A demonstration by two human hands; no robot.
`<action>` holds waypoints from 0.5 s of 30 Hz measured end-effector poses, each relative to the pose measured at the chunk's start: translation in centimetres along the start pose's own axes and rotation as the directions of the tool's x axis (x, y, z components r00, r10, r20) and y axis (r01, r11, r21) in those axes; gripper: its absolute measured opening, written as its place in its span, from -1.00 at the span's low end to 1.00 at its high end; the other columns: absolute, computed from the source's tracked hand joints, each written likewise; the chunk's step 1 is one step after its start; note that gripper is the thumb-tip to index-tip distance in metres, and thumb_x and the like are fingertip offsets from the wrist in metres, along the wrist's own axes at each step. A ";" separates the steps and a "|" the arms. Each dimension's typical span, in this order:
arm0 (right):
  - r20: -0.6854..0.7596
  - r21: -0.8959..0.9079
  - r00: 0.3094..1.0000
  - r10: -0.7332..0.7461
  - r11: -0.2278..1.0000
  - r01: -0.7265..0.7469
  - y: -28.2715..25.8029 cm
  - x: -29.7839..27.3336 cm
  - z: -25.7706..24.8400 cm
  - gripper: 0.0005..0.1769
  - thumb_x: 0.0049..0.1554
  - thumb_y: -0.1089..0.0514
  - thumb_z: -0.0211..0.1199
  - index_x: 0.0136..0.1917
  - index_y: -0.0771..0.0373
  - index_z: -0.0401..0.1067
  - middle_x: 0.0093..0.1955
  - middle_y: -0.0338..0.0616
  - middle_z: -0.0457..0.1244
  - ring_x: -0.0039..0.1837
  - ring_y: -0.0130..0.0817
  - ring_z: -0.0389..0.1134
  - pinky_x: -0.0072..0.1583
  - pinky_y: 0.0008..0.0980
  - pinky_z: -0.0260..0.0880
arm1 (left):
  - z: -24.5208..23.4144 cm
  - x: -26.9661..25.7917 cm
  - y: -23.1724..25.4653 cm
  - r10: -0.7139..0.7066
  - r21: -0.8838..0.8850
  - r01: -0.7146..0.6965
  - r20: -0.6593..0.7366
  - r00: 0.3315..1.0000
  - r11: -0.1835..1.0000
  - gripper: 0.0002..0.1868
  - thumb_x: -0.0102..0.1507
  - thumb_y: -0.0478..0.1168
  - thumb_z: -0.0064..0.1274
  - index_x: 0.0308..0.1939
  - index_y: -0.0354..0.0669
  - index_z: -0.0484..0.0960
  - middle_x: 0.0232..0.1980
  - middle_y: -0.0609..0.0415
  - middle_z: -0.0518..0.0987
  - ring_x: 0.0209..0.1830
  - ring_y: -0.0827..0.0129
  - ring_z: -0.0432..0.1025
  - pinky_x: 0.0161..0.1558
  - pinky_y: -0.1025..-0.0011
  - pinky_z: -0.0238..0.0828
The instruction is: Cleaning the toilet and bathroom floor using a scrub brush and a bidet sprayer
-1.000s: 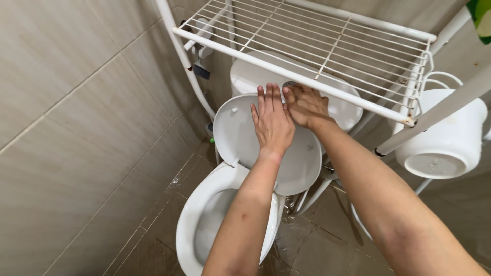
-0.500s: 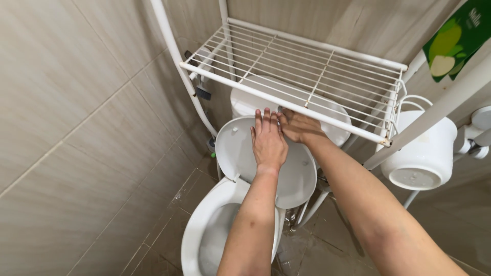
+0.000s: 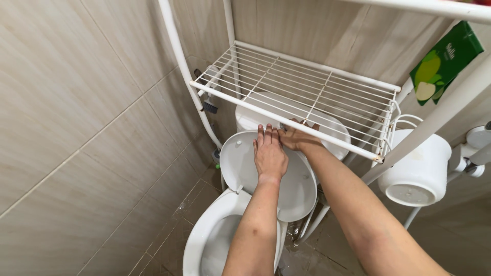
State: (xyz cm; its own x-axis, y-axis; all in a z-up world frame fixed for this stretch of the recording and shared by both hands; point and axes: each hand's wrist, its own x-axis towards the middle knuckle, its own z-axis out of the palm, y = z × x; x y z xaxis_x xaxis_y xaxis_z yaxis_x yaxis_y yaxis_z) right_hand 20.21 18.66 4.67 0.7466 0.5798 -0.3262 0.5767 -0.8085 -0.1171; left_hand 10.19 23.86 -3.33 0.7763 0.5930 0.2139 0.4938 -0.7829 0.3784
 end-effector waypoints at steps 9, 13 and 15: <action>-0.014 0.020 0.999 -0.036 0.999 0.037 0.2 1.2 1.1 -0.21 0.18 -0.38 -0.45 0.49 -0.20 0.30 0.49 -0.23 0.23 0.57 -0.16 0.14 0.47 0.14 0.02 | -0.5 -0.1 0.1 0.008 0.031 -0.007 -0.040 0.999 0.999 -0.44 0.34 -0.22 -0.28 0.46 -0.10 0.29 0.58 0.07 0.16 0.68 0.11 -0.18 0.51 -0.08 0.00; -0.004 -0.006 0.999 -0.043 0.999 0.043 0.7 1.9 1.8 -0.18 0.18 -0.38 -0.54 0.50 -0.19 0.25 0.52 -0.23 0.19 0.59 -0.17 0.10 0.49 0.15 0.00 | -0.6 -0.1 0.4 0.003 0.044 -0.002 -0.029 1.000 0.999 -0.42 0.32 -0.22 -0.28 0.46 -0.08 0.29 0.59 0.08 0.15 0.68 0.11 -0.19 0.52 -0.08 -0.02; -0.012 -0.004 0.999 -0.037 0.999 0.037 1.0 2.7 2.5 -0.18 0.18 -0.38 -0.53 0.48 -0.19 0.29 0.49 -0.22 0.22 0.57 -0.16 0.13 0.48 0.13 0.04 | -0.5 -0.1 0.4 -0.001 0.052 0.003 -0.020 1.000 0.999 -0.42 0.32 -0.23 -0.28 0.46 -0.07 0.29 0.58 0.08 0.15 0.68 0.11 -0.19 0.52 -0.08 -0.02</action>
State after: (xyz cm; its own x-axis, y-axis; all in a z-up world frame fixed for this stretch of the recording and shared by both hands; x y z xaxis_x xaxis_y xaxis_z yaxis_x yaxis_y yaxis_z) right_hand 21.96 19.16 1.37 0.7285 0.6108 -0.3102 0.6056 -0.7859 -0.1252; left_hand 10.12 23.59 -2.73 0.7674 0.5978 0.2316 0.5155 -0.7902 0.3314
